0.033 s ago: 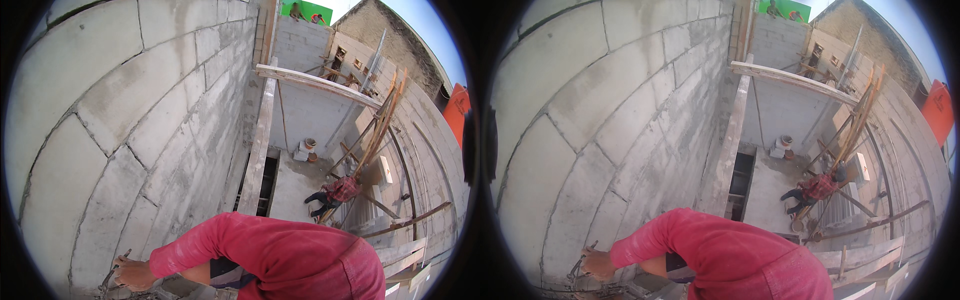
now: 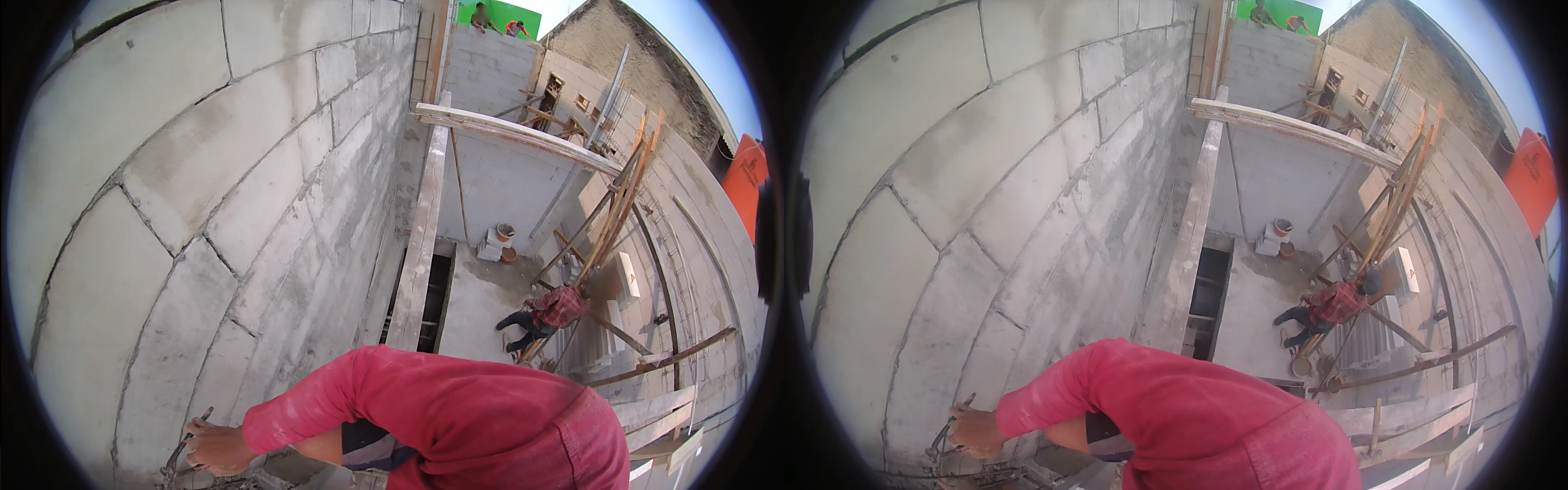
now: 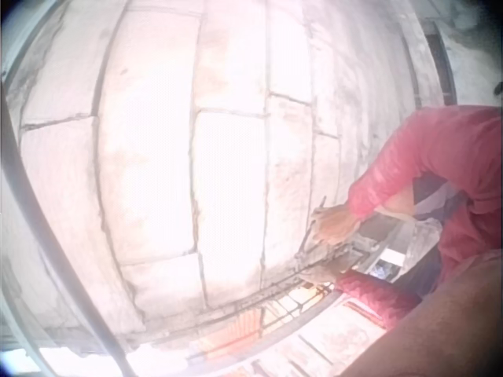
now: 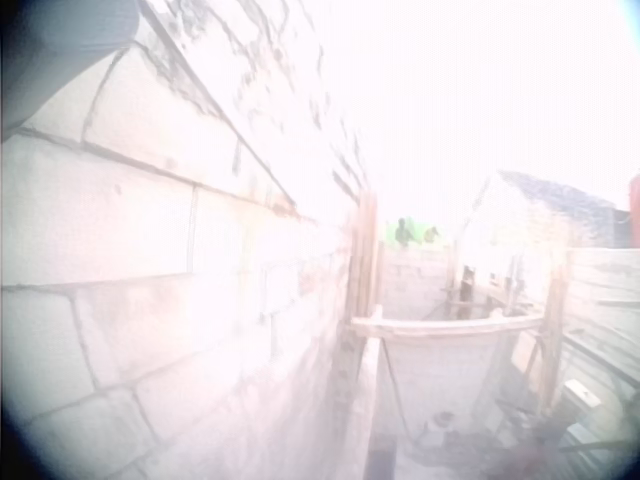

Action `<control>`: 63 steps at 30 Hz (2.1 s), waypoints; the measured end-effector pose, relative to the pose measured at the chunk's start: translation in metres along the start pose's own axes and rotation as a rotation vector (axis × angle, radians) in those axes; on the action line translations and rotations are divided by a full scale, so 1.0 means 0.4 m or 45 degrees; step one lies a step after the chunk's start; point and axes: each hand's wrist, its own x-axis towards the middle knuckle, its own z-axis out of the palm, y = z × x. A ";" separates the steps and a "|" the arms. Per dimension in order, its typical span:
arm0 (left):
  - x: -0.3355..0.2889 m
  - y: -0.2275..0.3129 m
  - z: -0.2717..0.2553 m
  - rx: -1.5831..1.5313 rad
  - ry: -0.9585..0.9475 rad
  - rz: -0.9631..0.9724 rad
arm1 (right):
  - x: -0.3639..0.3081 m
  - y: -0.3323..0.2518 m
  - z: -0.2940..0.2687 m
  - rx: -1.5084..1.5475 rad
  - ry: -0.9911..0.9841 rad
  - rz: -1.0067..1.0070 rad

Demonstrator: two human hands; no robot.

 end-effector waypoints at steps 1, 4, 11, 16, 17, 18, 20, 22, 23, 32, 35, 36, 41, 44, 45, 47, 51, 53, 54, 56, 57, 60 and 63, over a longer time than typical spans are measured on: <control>0.000 -0.001 0.001 0.007 -0.001 0.007 | 0.001 0.000 0.000 0.018 -0.002 -0.008; -0.002 -0.002 0.007 0.018 -0.008 0.013 | -0.001 0.009 -0.001 0.011 -0.080 0.015; 0.005 -0.012 -0.018 0.042 0.013 0.014 | 0.005 0.020 0.020 -0.023 -0.001 0.043; 0.016 -0.045 -0.044 0.061 0.041 0.015 | 0.002 0.010 0.017 -0.002 0.011 0.056; 0.020 -0.055 -0.050 0.063 0.045 0.012 | 0.003 0.006 0.015 -0.007 0.063 0.071; 0.023 -0.067 -0.059 0.064 0.050 0.008 | 0.002 0.004 0.013 0.008 0.051 0.074; 0.035 -0.087 -0.076 0.069 0.060 0.011 | 0.003 0.005 0.008 0.031 -0.097 0.102; 0.046 -0.104 -0.104 0.083 0.085 0.013 | 0.005 0.010 0.010 0.060 -0.167 0.111; 0.049 -0.110 -0.119 0.095 0.099 0.014 | 0.006 0.013 0.015 0.072 -0.137 0.106; 0.044 -0.160 -0.163 -0.115 0.127 -0.223 | 0.018 0.039 0.079 0.121 -0.291 0.080; 0.082 -0.217 -0.160 0.060 0.129 -0.019 | 0.020 0.038 0.083 0.149 -0.331 0.077; 0.093 -0.237 -0.159 0.069 0.122 0.029 | 0.019 0.040 0.082 0.149 -0.358 0.079; 0.103 -0.316 -0.151 -0.067 0.120 -0.211 | 0.008 0.055 0.071 0.168 -0.330 0.086; 0.112 -0.326 -0.153 1.068 0.252 0.784 | 0.005 0.063 0.065 0.173 -0.330 0.129; 0.113 -0.323 -0.151 0.711 0.209 0.565 | 0.005 0.065 0.064 0.169 -0.321 0.144; 0.111 -0.311 -0.145 0.367 0.173 0.251 | 0.005 0.067 0.060 0.148 -0.300 0.145; 0.088 -0.264 -0.129 0.284 0.153 0.152 | 0.005 0.071 0.052 0.133 -0.281 0.150; 0.077 -0.235 -0.127 0.258 0.139 0.131 | 0.004 0.071 0.052 0.153 -0.292 0.172; 0.072 -0.222 -0.127 0.248 0.143 0.124 | 0.004 0.071 0.054 0.156 -0.275 0.177; 0.067 -0.197 -0.127 0.229 0.137 0.106 | 0.004 0.071 0.060 0.122 -0.272 0.158; 0.066 -0.188 -0.127 0.220 0.140 0.098 | 0.004 0.072 0.065 0.058 -0.266 0.176; 0.064 -0.175 -0.110 0.202 0.134 0.101 | 0.006 0.082 0.079 0.073 -0.217 0.152; 0.066 -0.188 -0.089 0.179 0.123 0.099 | 0.010 0.096 0.090 0.186 -0.268 0.115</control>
